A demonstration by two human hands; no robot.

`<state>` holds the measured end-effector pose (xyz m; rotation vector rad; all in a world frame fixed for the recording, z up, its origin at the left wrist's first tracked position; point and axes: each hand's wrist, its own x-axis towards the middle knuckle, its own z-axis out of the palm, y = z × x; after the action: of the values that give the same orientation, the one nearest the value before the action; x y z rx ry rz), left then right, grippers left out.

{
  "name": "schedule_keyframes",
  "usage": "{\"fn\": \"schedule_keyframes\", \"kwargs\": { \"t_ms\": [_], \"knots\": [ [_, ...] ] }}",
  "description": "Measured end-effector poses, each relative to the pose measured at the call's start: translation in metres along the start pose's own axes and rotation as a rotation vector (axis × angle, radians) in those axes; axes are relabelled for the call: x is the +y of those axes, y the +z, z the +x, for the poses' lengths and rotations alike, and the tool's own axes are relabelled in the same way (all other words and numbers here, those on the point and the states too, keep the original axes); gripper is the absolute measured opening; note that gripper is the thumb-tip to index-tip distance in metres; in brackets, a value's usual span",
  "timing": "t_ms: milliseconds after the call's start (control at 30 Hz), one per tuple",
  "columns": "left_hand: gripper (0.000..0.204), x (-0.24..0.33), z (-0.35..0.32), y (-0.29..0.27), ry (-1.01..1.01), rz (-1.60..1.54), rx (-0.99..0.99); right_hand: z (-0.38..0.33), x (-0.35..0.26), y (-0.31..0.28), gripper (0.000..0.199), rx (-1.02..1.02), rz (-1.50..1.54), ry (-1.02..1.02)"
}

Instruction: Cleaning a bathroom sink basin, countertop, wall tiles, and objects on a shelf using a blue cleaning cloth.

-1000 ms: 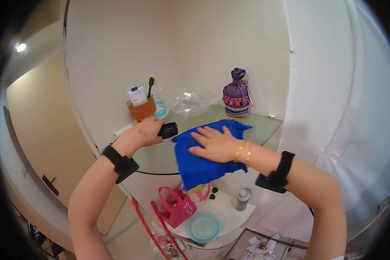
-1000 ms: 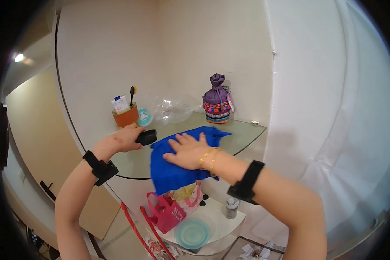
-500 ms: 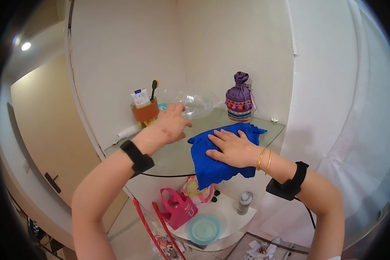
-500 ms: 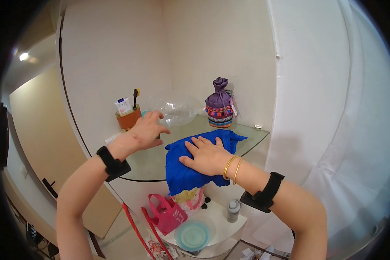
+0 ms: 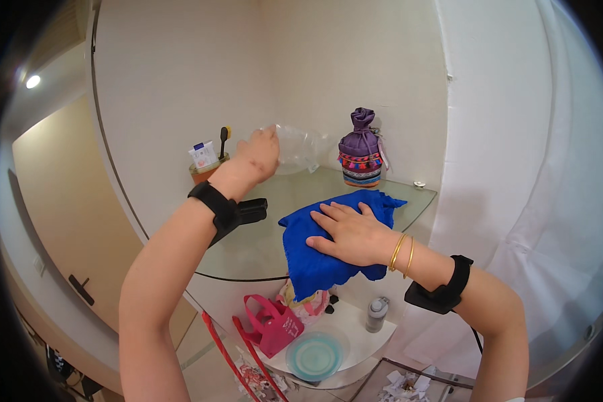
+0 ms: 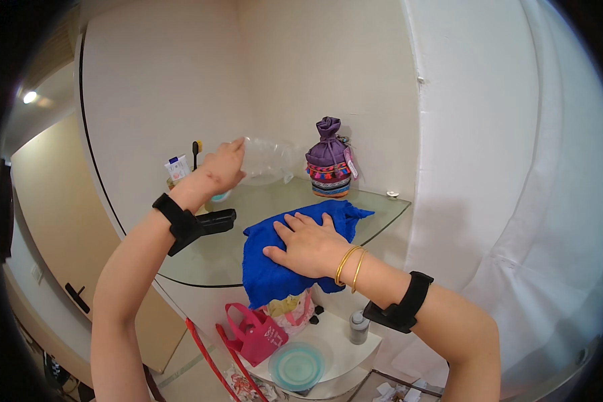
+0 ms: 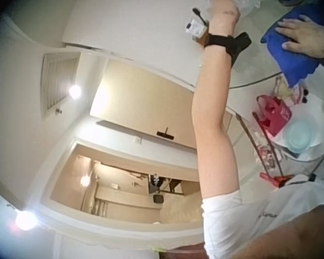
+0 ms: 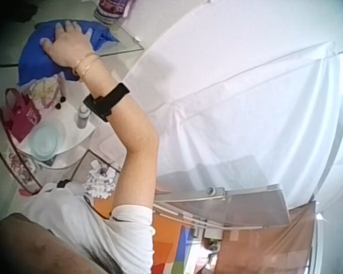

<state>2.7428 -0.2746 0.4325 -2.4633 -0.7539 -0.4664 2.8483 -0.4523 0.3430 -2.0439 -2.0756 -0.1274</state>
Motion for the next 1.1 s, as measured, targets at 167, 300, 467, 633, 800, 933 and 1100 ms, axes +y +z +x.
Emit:
{"fn": "schedule_keyframes", "kwargs": {
  "t_ms": [167, 300, 467, 633, 800, 933, 1100],
  "knots": [
    [0.055, -0.027, 0.020, -0.002, 0.012, -0.071, 0.261, 0.000, -0.003, 0.000, 0.063, 0.001, -0.005, -0.006],
    [0.058, -0.024, 0.023, -0.015, -0.095, -0.168, 0.271, 0.000, -0.001, 0.000, 0.063, 0.001, -0.004, 0.002],
    [0.060, -0.026, 0.020, -0.012, -0.150, -0.177, 0.284, 0.000, -0.003, 0.000, 0.063, 0.008, -0.013, -0.001],
    [0.063, -0.026, 0.022, -0.010, -0.224, -0.199, 0.291, 0.000, -0.002, 0.002, 0.063, 0.029, -0.019, -0.004],
    [0.050, -0.027, 0.029, -0.008, -0.350, -0.312, 0.222, -0.001, -0.004, 0.002, 0.063, 0.040, -0.020, -0.005],
    [0.039, -0.026, 0.029, 0.001, -0.324, -0.209, 0.282, -0.002, -0.004, 0.002, 0.064, 0.039, -0.026, -0.004],
    [0.026, -0.031, 0.032, 0.008, -0.310, -0.087, 0.403, -0.003, -0.006, 0.001, 0.064, 0.035, -0.017, -0.004]
  ]
}}
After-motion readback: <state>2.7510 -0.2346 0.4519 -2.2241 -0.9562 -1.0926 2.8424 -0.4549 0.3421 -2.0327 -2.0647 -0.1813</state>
